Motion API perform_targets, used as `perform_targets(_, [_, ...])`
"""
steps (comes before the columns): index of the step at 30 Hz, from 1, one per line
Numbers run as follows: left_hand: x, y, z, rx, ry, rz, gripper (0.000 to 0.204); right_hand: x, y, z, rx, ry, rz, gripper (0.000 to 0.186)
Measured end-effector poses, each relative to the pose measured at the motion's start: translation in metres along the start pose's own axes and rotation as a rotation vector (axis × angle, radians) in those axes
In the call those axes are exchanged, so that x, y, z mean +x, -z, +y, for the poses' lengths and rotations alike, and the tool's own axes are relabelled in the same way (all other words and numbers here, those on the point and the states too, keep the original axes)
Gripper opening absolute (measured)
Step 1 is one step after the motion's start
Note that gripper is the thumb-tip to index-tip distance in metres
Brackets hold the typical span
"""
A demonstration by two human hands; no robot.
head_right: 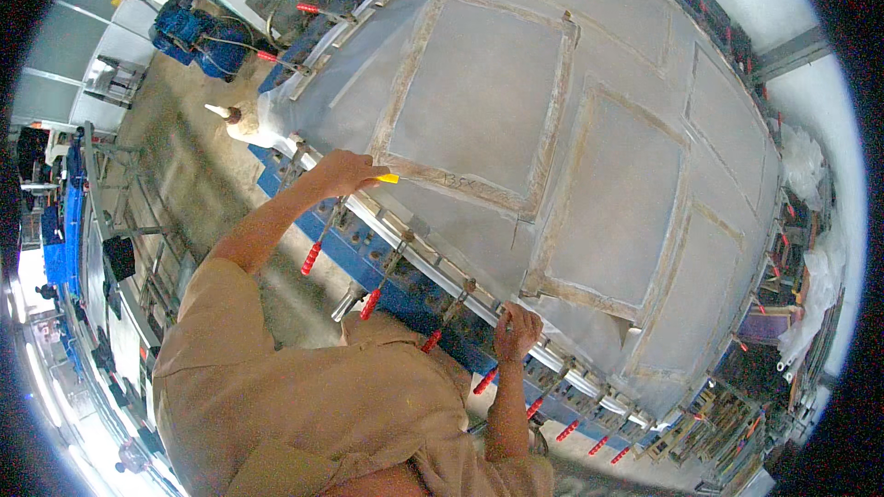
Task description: The person uses a yellow utility knife to cut along the taped seams of a large sheet of fabric stretched over a frame. They systematically cut and peel back sections of the fabric, working across the surface.
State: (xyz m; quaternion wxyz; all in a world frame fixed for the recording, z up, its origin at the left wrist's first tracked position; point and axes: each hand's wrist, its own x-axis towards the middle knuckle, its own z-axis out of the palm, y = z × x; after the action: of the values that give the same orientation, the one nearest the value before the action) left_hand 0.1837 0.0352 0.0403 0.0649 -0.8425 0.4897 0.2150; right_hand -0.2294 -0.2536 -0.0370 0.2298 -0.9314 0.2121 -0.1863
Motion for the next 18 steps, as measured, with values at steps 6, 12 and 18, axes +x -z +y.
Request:
perform_targets(6, [0.026, 0.002, -0.017, 0.0, -0.13, -0.018, 0.032, 0.001, 0.001, -0.009, -0.064, -0.071, -0.022, 0.023])
perform_targets(12, [0.037, 0.022, 0.001, 0.112, -0.132, -0.065, 0.022, -0.005, -0.005, -0.002, -0.077, -0.105, -0.021, 0.022])
perform_targets(18, [0.039, 0.03, 0.004, 0.279, -0.187, -0.085, 0.012, -0.006, -0.007, -0.002, -0.091, -0.124, -0.006, 0.022])
